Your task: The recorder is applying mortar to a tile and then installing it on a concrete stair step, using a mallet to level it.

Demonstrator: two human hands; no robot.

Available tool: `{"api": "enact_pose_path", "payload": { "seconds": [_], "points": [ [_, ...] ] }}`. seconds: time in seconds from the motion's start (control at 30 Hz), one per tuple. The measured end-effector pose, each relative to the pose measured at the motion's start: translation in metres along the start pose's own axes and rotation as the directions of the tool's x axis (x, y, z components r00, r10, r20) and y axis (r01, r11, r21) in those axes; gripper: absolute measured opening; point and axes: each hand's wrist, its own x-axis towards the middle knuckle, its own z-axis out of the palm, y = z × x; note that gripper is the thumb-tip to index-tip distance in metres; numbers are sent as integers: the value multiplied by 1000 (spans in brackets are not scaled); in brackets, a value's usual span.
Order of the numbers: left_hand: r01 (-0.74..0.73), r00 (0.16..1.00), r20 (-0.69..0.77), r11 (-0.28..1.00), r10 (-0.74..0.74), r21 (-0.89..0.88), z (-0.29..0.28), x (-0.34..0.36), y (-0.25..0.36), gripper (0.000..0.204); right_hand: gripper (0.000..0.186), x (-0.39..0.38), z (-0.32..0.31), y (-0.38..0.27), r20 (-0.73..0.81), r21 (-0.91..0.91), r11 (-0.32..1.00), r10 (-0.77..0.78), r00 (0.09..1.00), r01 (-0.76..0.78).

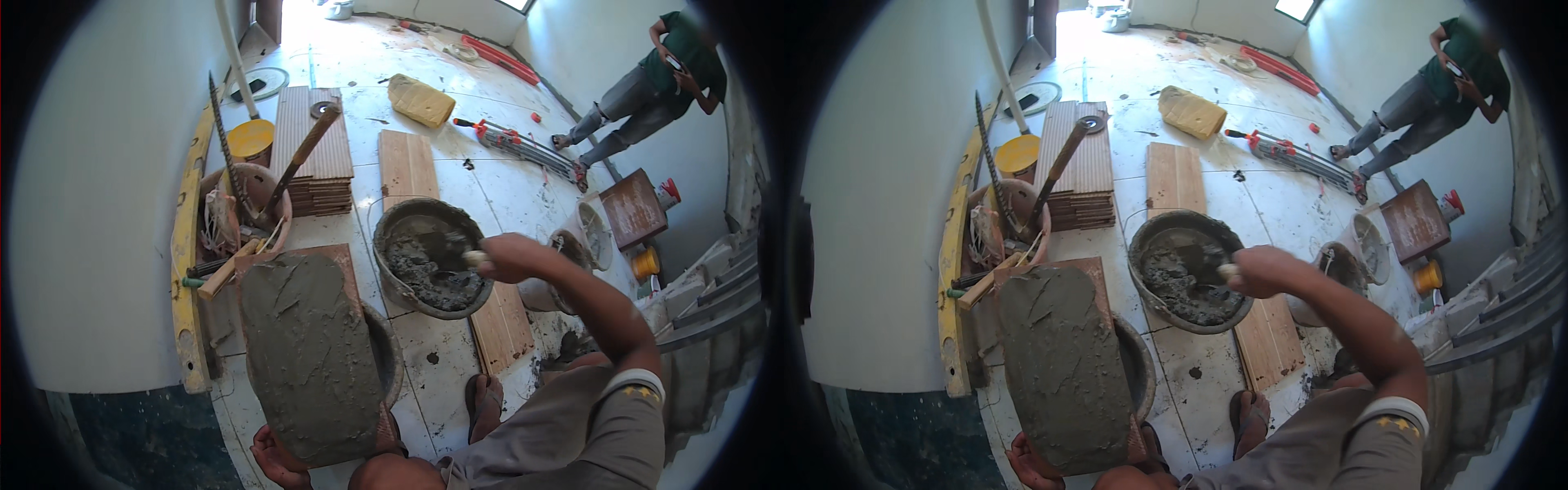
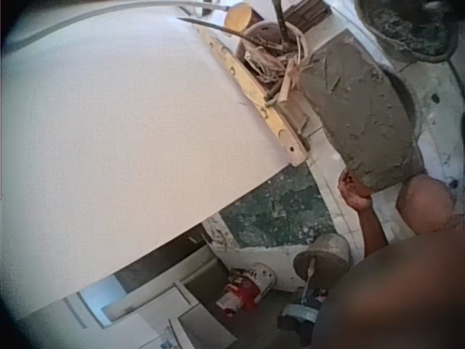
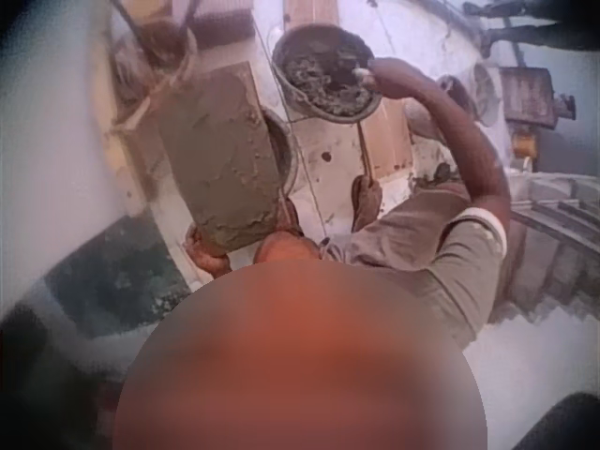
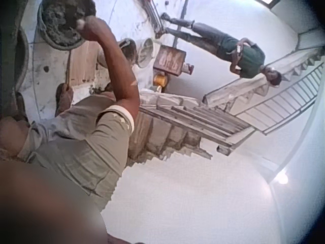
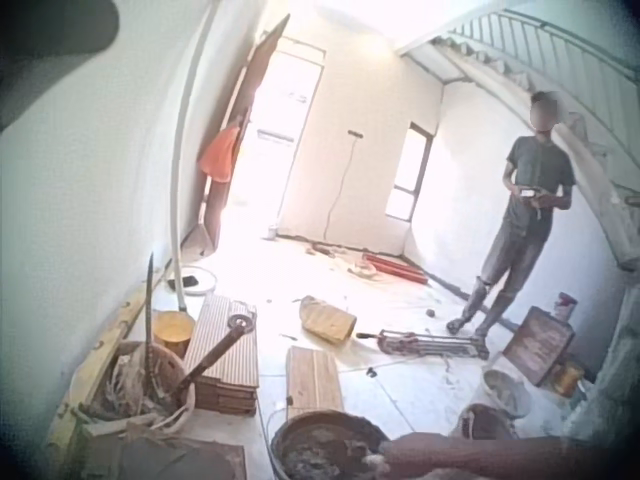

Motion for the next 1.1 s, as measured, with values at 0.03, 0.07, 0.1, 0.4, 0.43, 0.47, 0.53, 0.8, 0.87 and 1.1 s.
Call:
{"api": "enact_pose_path", "payload": {
  "seconds": [0.03,0.07,0.1,0.4,0.43,0.47,0.53,0.8,0.87,1.1],
  "points": [
    [8,1000,27,1000,-7,-19,3,1,1,57,34,16,13,-3,-16,69,997,-38,999,39],
    [12,999,49,999,-10,-36,4,1,1,58,35,38,37,0,-30,81,996,-34,999,37],
    [12,999,45,999,-11,-32,-3,1,1,58,35,44,39,-13,-26,84,996,-37,999,39],
    [-60,996,72,997,57,49,-45,7,-5,58,43,-1,17,16,119,401,915,3,993,-51],
    [-29,999,43,999,31,-35,-48,9,-5,56,42,-15,15,22,121,512,855,21,992,-80],
    [1,1000,16,993,1,-118,-51,11,-4,55,40,-27,14,26,126,615,781,40,991,-110],
    [69,994,98,965,-46,-252,-56,15,0,53,37,-51,10,29,130,673,726,69,989,-139],
    [-87,996,33,995,86,41,15,8,4,63,28,-96,35,44,45,841,532,114,992,-100],
    [-80,997,16,996,79,36,9,9,2,68,29,-89,37,42,25,827,555,131,991,-94],
    [-128,992,20,991,128,46,25,0,16,66,45,-7,50,27,-302,349,929,-13,953,123]
  ]
}}
